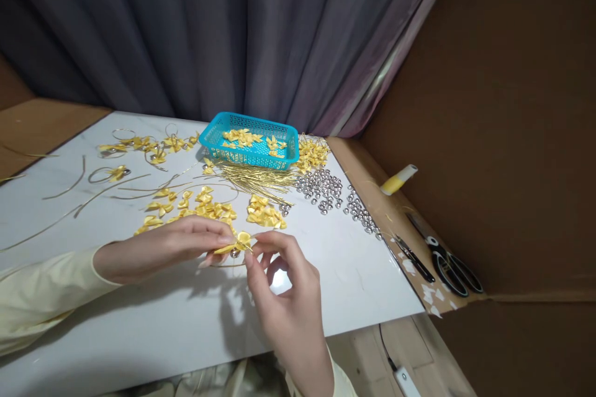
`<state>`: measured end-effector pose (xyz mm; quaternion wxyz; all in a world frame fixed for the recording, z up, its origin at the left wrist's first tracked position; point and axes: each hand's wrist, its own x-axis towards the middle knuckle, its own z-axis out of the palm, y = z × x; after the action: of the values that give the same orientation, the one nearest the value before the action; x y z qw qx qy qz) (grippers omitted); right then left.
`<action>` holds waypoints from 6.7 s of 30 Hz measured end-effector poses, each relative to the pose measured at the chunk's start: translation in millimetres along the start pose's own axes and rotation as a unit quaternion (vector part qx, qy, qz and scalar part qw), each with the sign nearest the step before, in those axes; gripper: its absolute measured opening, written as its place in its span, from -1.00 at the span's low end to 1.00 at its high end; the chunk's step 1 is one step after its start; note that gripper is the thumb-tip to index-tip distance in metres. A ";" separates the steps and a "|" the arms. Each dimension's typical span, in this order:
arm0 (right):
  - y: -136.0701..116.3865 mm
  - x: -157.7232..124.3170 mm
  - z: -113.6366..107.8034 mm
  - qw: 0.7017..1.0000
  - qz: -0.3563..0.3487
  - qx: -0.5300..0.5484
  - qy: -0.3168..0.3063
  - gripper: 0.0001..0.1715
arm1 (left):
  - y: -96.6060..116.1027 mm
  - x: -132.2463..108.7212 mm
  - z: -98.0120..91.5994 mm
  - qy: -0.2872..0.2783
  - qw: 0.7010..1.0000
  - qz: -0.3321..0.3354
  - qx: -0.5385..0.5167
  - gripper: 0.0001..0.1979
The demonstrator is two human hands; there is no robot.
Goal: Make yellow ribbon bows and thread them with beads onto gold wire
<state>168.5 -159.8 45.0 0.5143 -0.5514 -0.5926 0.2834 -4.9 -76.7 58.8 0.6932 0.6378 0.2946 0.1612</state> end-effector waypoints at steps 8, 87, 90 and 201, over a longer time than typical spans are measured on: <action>0.2 1.3 1.9 0.999 -0.010 -0.041 -0.012 -0.89 | -0.4 2.6 -1.3 0.015 0.999 0.020 0.032 -0.64; 51.0 23.8 2.8 0.994 -0.003 -0.088 -0.064 -0.68 | -67.9 29.0 -10.0 -0.126 0.962 -0.092 -0.225 -0.78; 53.7 23.5 4.1 0.993 -0.004 -0.100 -0.069 -0.70 | -68.6 29.3 -9.1 -0.131 0.965 -0.097 -0.204 -0.77; 51.5 16.3 -3.4 0.995 0.005 0.068 0.068 -0.96 | -63.7 25.4 1.1 0.025 0.979 -0.055 -0.197 -0.58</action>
<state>192.5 -133.3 4.4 0.5882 -0.5358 -0.5333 0.2873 5.8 -70.9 -8.7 0.8053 0.4678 0.3086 0.1937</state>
